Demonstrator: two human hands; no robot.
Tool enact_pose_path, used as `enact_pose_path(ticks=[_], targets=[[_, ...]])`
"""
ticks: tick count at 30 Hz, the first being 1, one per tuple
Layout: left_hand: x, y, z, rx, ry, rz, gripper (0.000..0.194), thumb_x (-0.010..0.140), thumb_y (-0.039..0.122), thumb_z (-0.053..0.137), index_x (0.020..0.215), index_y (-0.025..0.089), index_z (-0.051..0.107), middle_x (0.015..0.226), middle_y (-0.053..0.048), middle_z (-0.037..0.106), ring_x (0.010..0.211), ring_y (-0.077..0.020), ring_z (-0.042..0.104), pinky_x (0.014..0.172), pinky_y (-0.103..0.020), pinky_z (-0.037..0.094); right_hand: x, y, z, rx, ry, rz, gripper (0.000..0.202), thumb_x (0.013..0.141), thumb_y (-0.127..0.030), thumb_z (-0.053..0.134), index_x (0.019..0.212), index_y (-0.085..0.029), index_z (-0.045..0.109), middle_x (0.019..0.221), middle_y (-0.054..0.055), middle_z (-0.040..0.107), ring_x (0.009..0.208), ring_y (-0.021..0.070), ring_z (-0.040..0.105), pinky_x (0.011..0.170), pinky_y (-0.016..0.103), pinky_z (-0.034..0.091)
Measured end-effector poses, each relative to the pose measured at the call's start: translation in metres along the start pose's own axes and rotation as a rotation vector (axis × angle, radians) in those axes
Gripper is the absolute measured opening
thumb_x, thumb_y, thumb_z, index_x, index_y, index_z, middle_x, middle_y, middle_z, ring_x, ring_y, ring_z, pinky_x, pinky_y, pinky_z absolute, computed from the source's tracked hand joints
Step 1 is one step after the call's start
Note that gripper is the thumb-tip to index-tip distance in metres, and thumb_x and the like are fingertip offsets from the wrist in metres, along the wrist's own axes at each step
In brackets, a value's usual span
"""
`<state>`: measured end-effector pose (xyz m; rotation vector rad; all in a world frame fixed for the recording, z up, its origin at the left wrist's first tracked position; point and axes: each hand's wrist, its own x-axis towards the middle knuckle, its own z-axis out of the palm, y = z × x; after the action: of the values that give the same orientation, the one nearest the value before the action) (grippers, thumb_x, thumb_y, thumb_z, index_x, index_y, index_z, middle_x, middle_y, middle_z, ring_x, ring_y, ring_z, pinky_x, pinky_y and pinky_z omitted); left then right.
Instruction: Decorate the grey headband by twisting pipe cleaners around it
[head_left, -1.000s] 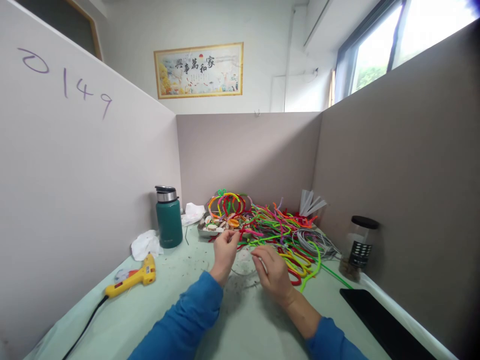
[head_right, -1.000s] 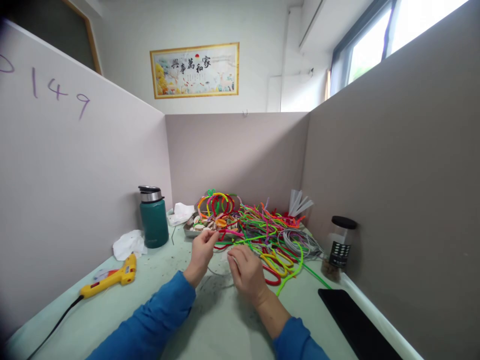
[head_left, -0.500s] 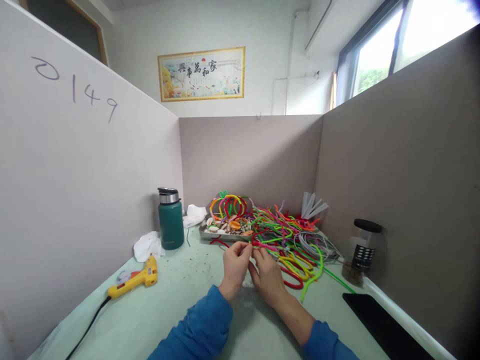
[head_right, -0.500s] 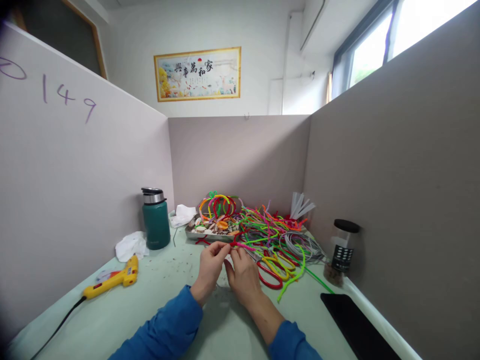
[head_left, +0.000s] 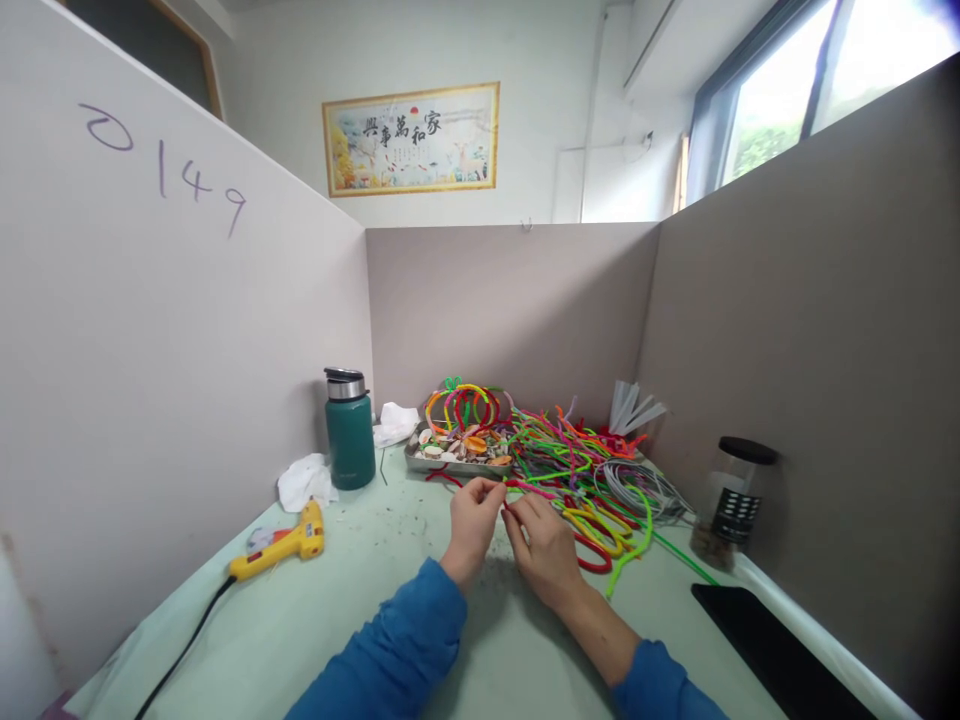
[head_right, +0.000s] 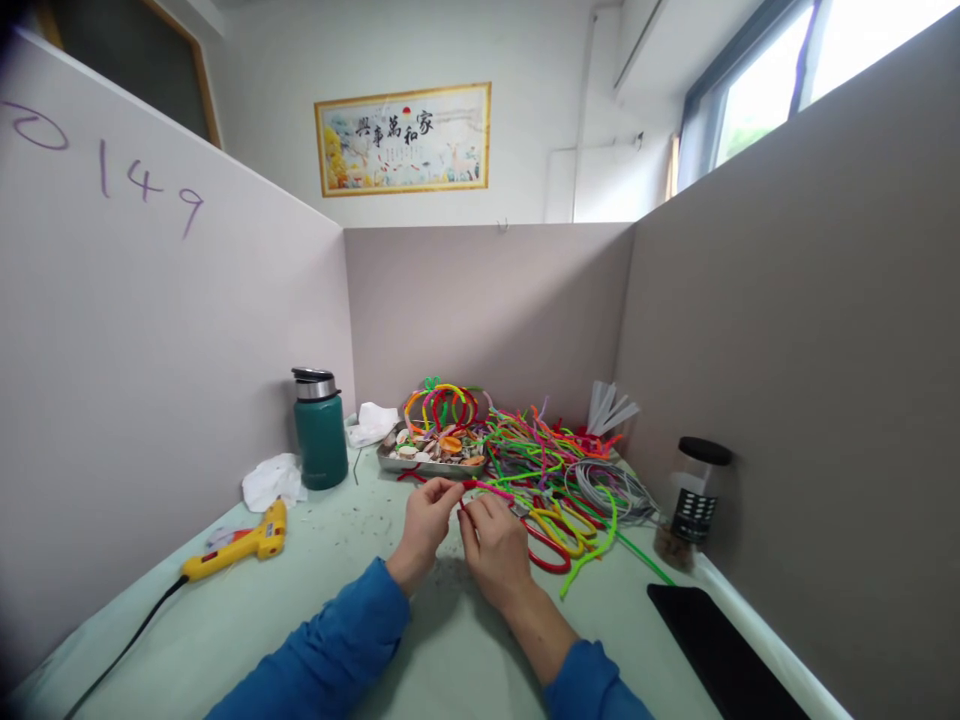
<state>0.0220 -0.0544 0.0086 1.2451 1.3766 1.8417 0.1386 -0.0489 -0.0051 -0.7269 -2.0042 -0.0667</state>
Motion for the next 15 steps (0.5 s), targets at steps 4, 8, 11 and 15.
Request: enact_pose_path(ticks=[4,8,11,15], targets=[[-0.0007,0.006,-0.0009,-0.047,-0.027,-0.062,0.026,0.063,0.04,0.062,0.062,0.015,0.059,0.041,0.005,0.045,0.042,-0.0085,0.043,0.04,-0.019,0.03,-0.0007,0.0034,0.001,0.061,0.02,0.03,0.02,0.09,-0.023,0.039,0.08,-0.018,0.056,0.076,0.005,0.058,0.074,0.0179,0.054,0.067,0.028,0.039],[-0.0017,0.0084,-0.0013,-0.069,-0.039,-0.087,0.024,0.063,0.039,0.062,0.061,0.015,0.059,0.038,0.006,0.041,0.04,-0.0079,0.041,0.04,-0.019,0.029,-0.002,0.0056,0.0012,0.06,0.024,0.087,0.019,0.09,-0.025,0.04,0.082,-0.019,0.056,0.075,0.004,0.06,0.07,0.0171,0.056,0.063,0.027,0.039],[-0.0021,0.0073,-0.0011,-0.062,-0.05,-0.086,0.022,0.063,0.037,0.062,0.062,0.015,0.06,0.039,0.006,0.042,0.04,-0.0079,0.041,0.04,-0.019,0.029,-0.0023,0.0037,-0.0004,0.034,0.006,0.073,0.021,0.089,-0.025,0.039,0.077,-0.019,0.055,0.07,0.004,0.058,0.067,0.0169,0.055,0.06,0.027,0.037],[-0.0013,0.0059,-0.0014,-0.056,-0.049,-0.088,0.02,0.064,0.036,0.062,0.063,0.016,0.06,0.039,0.006,0.041,0.041,-0.0081,0.041,0.041,-0.019,0.03,-0.0023,0.0003,-0.0014,0.043,-0.019,0.027,0.021,0.089,-0.024,0.039,0.074,-0.019,0.053,0.067,0.003,0.057,0.065,0.0174,0.054,0.06,0.027,0.036]])
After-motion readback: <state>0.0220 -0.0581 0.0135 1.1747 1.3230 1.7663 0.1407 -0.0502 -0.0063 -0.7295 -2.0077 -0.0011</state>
